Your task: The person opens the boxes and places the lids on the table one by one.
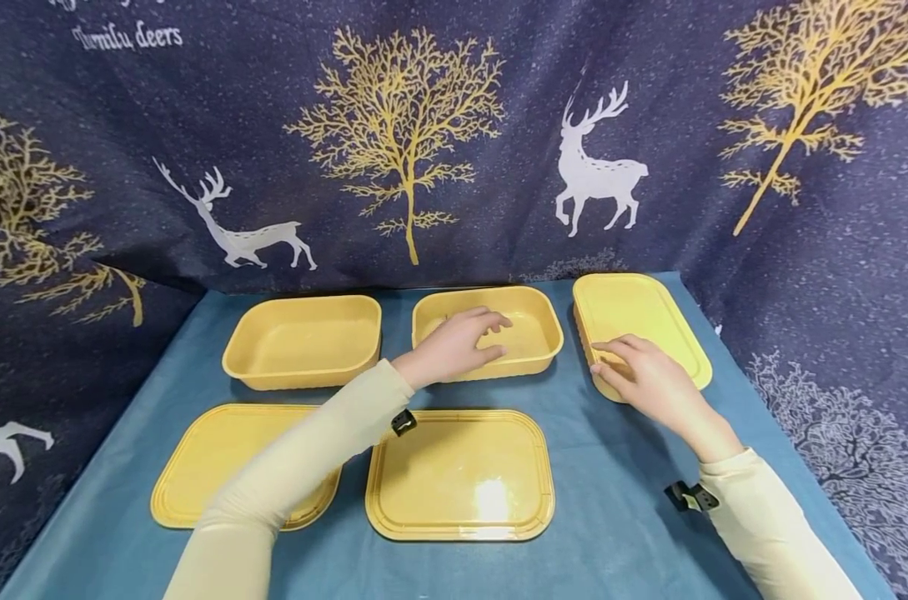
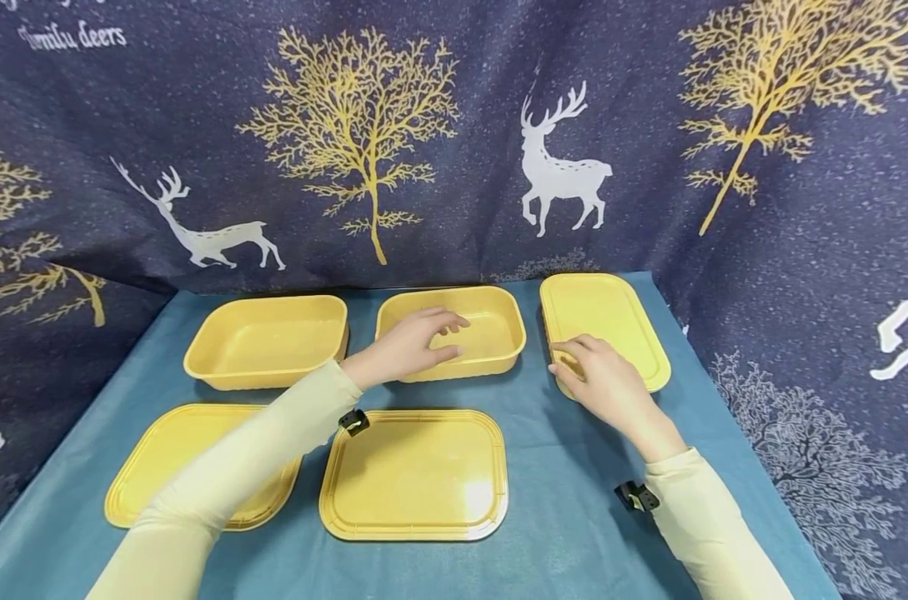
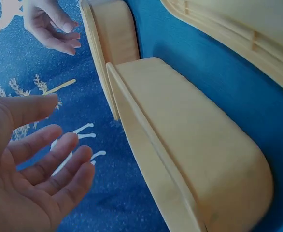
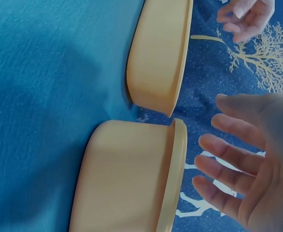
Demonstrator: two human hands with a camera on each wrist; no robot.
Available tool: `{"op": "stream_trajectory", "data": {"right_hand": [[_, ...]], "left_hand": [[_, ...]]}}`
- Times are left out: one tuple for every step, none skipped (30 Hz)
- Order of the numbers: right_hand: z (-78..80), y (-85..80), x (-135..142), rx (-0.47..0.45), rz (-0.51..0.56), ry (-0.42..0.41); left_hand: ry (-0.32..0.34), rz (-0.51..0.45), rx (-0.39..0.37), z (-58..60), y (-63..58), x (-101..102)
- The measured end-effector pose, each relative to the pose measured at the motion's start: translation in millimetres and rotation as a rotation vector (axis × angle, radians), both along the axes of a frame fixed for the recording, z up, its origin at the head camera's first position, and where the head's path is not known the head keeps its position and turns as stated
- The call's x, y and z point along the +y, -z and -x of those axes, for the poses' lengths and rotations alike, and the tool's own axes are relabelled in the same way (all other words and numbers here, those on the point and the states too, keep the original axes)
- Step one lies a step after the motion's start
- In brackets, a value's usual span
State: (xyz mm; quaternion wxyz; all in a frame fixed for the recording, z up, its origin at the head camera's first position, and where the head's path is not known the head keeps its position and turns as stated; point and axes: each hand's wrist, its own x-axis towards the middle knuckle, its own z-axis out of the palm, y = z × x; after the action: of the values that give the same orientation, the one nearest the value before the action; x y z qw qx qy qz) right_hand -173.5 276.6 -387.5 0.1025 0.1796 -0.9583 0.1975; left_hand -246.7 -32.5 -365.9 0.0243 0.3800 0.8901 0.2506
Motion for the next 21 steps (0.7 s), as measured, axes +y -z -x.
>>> {"op": "stream_trajectory", "data": {"right_hand": [[-0.5, -0.1, 1, -0.002, -0.003, 0.013], [-0.9, -0.1, 1, -0.004, -0.007, 0.024], [-1.3, -0.1, 2, -0.005, -0.011, 0.033], [-1.7, -0.2, 2, -0.007, -0.016, 0.039], [-1.9, -0.1, 3, -0.009, -0.021, 0.048], [-2.1, 0.2, 4, -0.012, -0.025, 0.056], [-2.1, 0.5, 4, -0.016, -0.029, 0.062], [-1.9, 1.1, 5, -0.017, -0.034, 0.068], [-1.8, 1.7, 5, -0.018, -0.039, 0.074], [-1.7, 2.5, 6, -0.019, -0.043, 0.08], [-1.6, 3.1, 6, -0.019, -0.046, 0.087], [-1.3, 3.9, 6, -0.014, -0.05, 0.092], [-1.2, 4.6, 6, -0.01, -0.053, 0.097], [-0.9, 5.7, 7, -0.006, -0.054, 0.103], [-0.9, 6.4, 7, -0.005, -0.056, 0.109], [-1.1, 7.0, 7, -0.004, -0.058, 0.114], [-1.4, 7.3, 7, -0.003, -0.059, 0.118], [-1.8, 7.8, 7, -0.002, -0.062, 0.121], [-2.1, 8.2, 7, -0.004, -0.062, 0.123], [-2.4, 8.6, 7, -0.004, -0.066, 0.124], [-2.7, 8.9, 7, -0.005, -0.069, 0.124]], "left_hand": [[0.01, -0.007, 0.001, 1.4, 0.9, 4], [0.019, -0.012, 0.003, 3.0, 2.0, 9], [0.024, -0.011, 0.007, 4.1, 2.9, 14], [0.03, -0.007, 0.015, 5.4, 3.8, 18], [0.038, -0.003, 0.024, 6.4, 4.4, 23], [0.044, 0.001, 0.032, 7.8, 5.2, 29], [0.05, 0.008, 0.038, 9.1, 6.2, 34], [0.055, 0.015, 0.041, 10.5, 7.1, 39], [0.061, 0.022, 0.047, 12.0, 8.1, 44], [0.066, 0.029, 0.052, 13.3, 9.0, 49], [0.07, 0.035, 0.06, 14.5, 9.8, 53], [0.069, 0.044, 0.069, 15.6, 10.6, 58], [0.071, 0.052, 0.08, 16.7, 11.4, 62], [0.072, 0.054, 0.088, 17.8, 12.6, 67], [0.07, 0.06, 0.098, 18.7, 13.7, 70], [0.069, 0.063, 0.103, 19.5, 14.8, 74], [0.07, 0.067, 0.105, 20.0, 15.8, 78], [0.069, 0.073, 0.107, 20.1, 16.7, 82], [0.072, 0.076, 0.108, 20.1, 17.7, 86], [0.075, 0.083, 0.104, 19.8, 18.5, 89], [0.078, 0.095, 0.105, 19.4, 19.2, 92]]}}
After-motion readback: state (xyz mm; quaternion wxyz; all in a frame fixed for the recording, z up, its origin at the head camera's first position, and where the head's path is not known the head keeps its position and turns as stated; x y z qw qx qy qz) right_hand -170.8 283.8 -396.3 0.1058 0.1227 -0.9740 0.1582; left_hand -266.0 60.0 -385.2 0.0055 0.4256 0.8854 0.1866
